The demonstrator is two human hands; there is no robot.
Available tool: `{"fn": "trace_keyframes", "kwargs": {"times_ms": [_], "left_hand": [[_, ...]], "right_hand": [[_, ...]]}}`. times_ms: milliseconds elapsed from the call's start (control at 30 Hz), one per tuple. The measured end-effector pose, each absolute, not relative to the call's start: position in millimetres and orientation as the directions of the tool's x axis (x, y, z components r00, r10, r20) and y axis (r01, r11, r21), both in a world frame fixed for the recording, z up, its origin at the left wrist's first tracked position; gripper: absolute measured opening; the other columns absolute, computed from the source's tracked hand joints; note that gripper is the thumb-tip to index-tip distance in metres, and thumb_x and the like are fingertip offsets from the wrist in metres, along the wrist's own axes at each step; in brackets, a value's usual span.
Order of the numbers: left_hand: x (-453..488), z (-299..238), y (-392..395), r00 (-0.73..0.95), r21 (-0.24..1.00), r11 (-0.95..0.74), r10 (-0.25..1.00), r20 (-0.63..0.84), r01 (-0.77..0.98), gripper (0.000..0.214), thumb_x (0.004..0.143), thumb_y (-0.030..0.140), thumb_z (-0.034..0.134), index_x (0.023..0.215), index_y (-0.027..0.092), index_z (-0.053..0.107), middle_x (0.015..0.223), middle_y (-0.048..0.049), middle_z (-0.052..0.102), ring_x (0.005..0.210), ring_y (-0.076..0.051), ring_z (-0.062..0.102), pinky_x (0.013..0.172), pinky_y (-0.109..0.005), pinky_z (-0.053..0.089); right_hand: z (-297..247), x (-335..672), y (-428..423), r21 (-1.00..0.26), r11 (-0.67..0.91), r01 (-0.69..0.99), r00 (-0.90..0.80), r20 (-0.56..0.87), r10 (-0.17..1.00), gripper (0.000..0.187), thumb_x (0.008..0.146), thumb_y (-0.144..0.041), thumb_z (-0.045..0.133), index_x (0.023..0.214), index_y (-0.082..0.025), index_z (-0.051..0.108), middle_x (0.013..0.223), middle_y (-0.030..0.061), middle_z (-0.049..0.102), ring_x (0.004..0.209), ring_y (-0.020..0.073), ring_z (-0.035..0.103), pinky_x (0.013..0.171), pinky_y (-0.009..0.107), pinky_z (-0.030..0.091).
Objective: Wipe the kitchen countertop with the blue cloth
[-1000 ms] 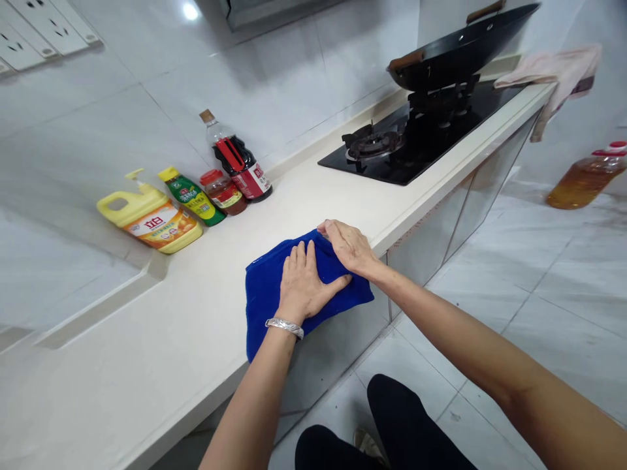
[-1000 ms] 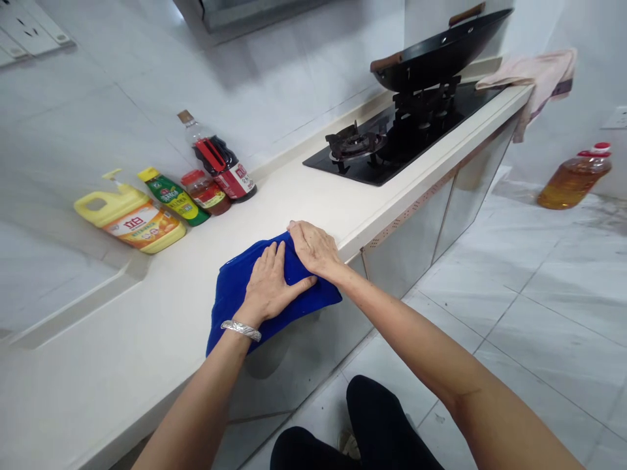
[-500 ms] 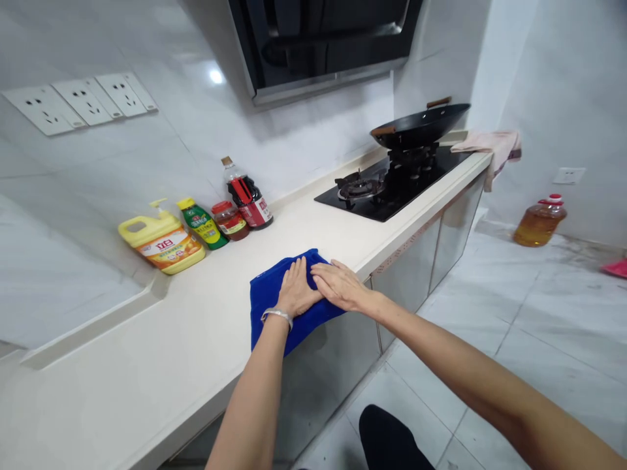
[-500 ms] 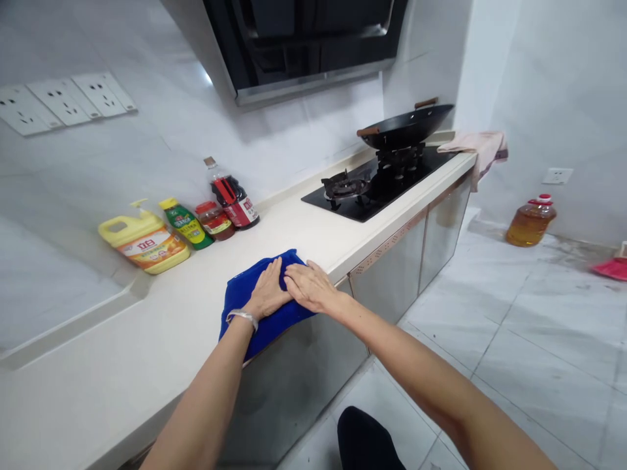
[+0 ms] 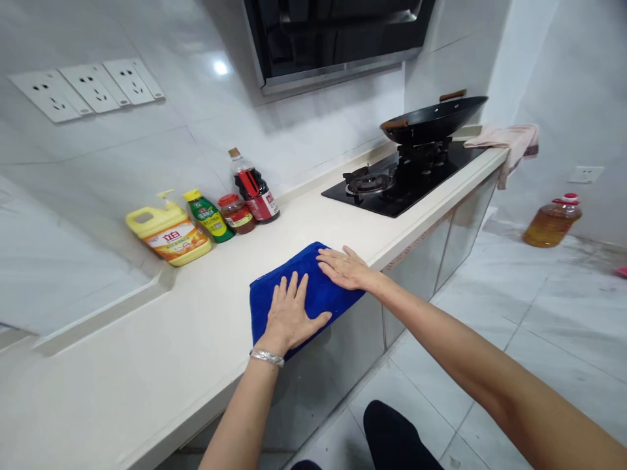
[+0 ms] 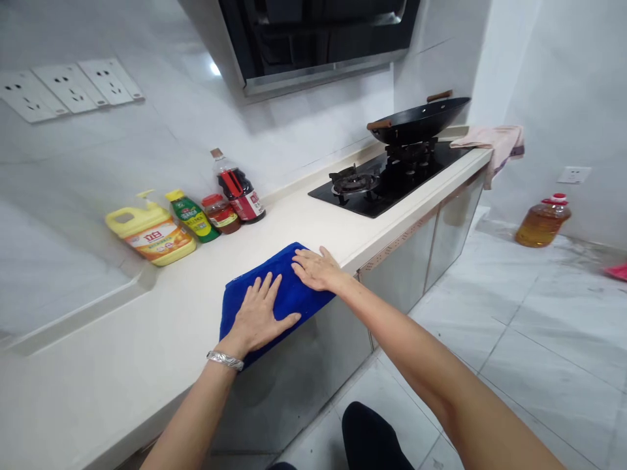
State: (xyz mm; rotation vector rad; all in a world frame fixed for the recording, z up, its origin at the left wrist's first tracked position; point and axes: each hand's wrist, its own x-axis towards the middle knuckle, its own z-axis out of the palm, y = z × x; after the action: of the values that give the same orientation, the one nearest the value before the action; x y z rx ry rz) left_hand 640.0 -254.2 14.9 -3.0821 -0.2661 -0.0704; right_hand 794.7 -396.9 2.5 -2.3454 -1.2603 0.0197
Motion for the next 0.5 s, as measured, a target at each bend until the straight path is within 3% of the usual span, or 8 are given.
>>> {"fn": "trace_keyframes", "kwargs": {"times_ms": [233, 500], "left_hand": [[636, 24, -255, 0.986, -0.107, -0.98, 0.168, -0.006, 0.167, 0.098, 0.083, 0.067, 0.056, 0.161, 0.023, 0.017, 0.168, -0.011, 0.01, 0.154, -0.038, 0.006, 0.122, -0.064, 0.008], [657, 22, -264, 0.973, -0.061, -0.972, 0.229, -0.032, 0.227, 0.109, 0.077, 0.077, 0.056, 0.161, 0.019, 0.017, 0.168, -0.016, 0.005, 0.153, -0.043, 0.0, 0.119, -0.069, 0.006]], "right_hand": [[1, 810, -395, -0.348, -0.44, 0.828, 0.526, 0.21, 0.824, 0.058, 0.103, -0.048, 0.028, 0.153, -0.022, 0.041, 0.165, 0.0057, 0.027, 0.152, 0.0236, 0.022, 0.125, 0.055, 0.009], [1, 830, -394, -0.351, -0.38, 0.856, 0.465, 0.2, 0.863, 0.058, 0.102, -0.049, 0.03, 0.152, -0.024, 0.042, 0.164, 0.0041, 0.03, 0.152, 0.0228, 0.023, 0.125, 0.051, 0.01]]}}
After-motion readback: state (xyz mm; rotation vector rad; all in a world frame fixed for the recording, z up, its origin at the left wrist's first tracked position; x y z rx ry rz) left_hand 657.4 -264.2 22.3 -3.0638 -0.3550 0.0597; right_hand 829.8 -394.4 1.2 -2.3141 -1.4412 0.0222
